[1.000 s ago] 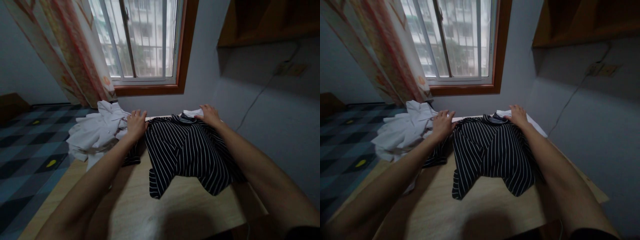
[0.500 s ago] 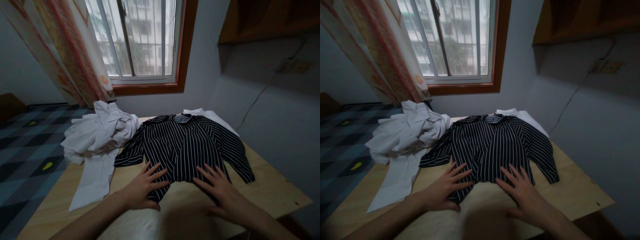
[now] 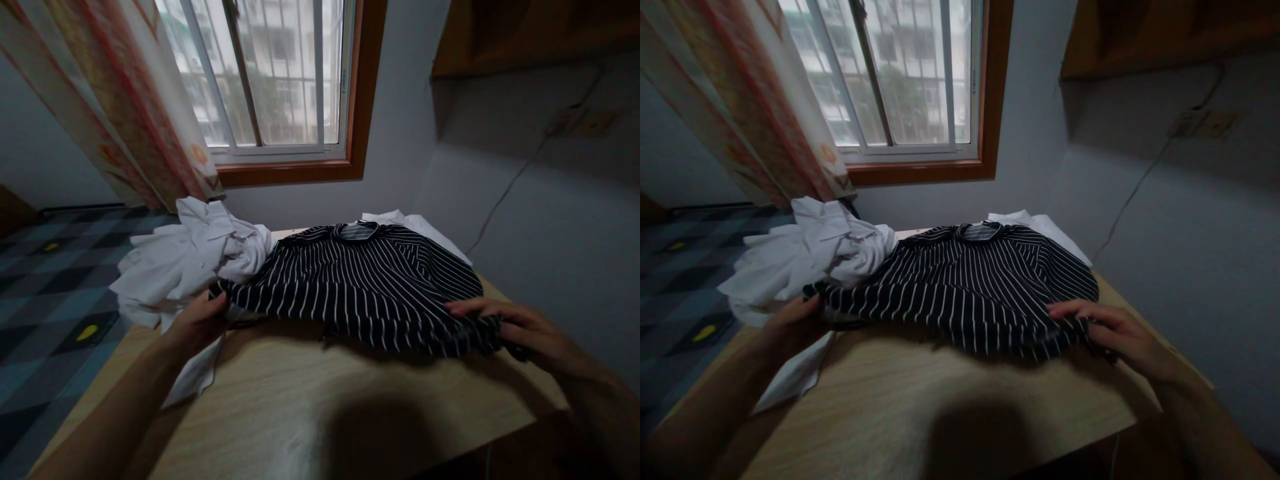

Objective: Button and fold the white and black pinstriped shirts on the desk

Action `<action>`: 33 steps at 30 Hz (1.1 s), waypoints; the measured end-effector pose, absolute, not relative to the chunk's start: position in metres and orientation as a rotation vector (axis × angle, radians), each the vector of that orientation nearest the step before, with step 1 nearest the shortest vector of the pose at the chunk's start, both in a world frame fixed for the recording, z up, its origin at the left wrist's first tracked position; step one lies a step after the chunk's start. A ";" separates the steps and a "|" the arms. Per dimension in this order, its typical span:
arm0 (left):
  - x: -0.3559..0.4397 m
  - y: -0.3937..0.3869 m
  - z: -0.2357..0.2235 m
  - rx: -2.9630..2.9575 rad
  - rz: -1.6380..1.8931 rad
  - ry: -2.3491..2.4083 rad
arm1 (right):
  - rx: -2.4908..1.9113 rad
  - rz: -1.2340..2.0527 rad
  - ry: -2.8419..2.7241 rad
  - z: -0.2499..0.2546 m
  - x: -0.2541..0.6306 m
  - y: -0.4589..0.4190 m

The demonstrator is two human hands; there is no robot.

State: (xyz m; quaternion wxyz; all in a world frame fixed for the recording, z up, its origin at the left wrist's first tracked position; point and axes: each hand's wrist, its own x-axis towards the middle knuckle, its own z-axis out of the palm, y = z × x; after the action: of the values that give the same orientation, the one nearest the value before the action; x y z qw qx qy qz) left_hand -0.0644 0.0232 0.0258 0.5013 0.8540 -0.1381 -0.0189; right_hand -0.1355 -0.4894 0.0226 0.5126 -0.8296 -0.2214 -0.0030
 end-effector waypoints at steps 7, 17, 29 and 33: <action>-0.061 0.031 0.037 2.305 -0.302 -0.435 | -2.297 0.372 -0.644 0.020 -0.127 -0.485; -0.029 -0.001 -0.022 3.204 0.243 -0.242 | -2.492 -0.073 -0.817 -0.002 -0.081 -0.403; 0.010 -0.026 0.109 3.122 0.743 -0.402 | -2.527 0.398 -1.222 -0.024 -0.074 -0.282; 0.025 0.034 0.166 3.142 1.064 0.106 | -2.393 0.432 -1.326 -0.025 -0.102 -0.267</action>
State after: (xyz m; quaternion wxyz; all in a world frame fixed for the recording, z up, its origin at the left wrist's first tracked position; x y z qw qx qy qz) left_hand 0.0252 0.0341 0.1661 -0.0886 0.9430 0.0318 0.3192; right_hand -0.1018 -0.2671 -0.0250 0.1849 -0.8491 -0.4704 0.1534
